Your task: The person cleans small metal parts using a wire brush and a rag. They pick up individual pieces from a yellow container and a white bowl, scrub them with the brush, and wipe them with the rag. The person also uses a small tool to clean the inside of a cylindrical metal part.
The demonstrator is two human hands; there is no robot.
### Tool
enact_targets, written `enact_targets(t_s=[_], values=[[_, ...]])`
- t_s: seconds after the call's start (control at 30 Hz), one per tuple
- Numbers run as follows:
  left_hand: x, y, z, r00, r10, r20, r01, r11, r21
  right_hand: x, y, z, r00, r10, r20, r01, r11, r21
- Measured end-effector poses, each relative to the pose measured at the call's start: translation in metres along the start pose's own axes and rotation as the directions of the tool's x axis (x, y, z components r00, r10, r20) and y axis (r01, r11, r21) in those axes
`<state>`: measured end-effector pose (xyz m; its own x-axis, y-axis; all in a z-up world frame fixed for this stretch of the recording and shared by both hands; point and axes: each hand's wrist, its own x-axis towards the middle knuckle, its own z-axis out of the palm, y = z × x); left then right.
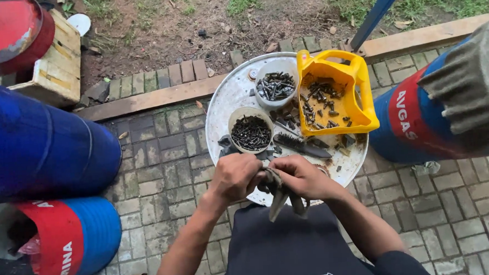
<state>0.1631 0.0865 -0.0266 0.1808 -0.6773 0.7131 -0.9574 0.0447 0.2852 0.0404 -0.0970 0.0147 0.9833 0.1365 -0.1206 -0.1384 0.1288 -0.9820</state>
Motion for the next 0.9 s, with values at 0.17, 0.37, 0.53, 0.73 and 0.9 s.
enact_targets(t_s=[0.17, 0.37, 0.53, 0.73, 0.9], values=[[0.011, 0.024, -0.009, 0.929, -0.367, 0.049, 0.371, 0.924, -0.094, -0.006, -0.010, 0.010, 0.781, -0.625, -0.020, 0.387, 0.508, -0.769], [0.013, 0.029, -0.027, 0.771, -0.538, 0.340, 0.627, 0.735, -0.257, -0.001, 0.008, 0.009, 0.694, -0.720, 0.013, 0.388, 0.360, -0.848], [0.018, 0.028, -0.039, 0.779, -0.459, 0.428, 0.591, 0.766, -0.254, -0.006, -0.011, 0.007, 0.844, -0.537, -0.015, 0.396, 0.641, -0.657], [0.033, 0.032, -0.046, 0.949, -0.143, 0.282, 0.193, 0.969, -0.156, -0.001, 0.007, 0.001, 0.994, 0.105, 0.027, -0.104, 0.994, -0.024], [0.016, 0.022, -0.031, 0.975, 0.164, 0.150, -0.164, 0.986, -0.012, -0.011, 0.006, 0.005, 0.976, 0.202, 0.086, -0.219, 0.912, 0.345]])
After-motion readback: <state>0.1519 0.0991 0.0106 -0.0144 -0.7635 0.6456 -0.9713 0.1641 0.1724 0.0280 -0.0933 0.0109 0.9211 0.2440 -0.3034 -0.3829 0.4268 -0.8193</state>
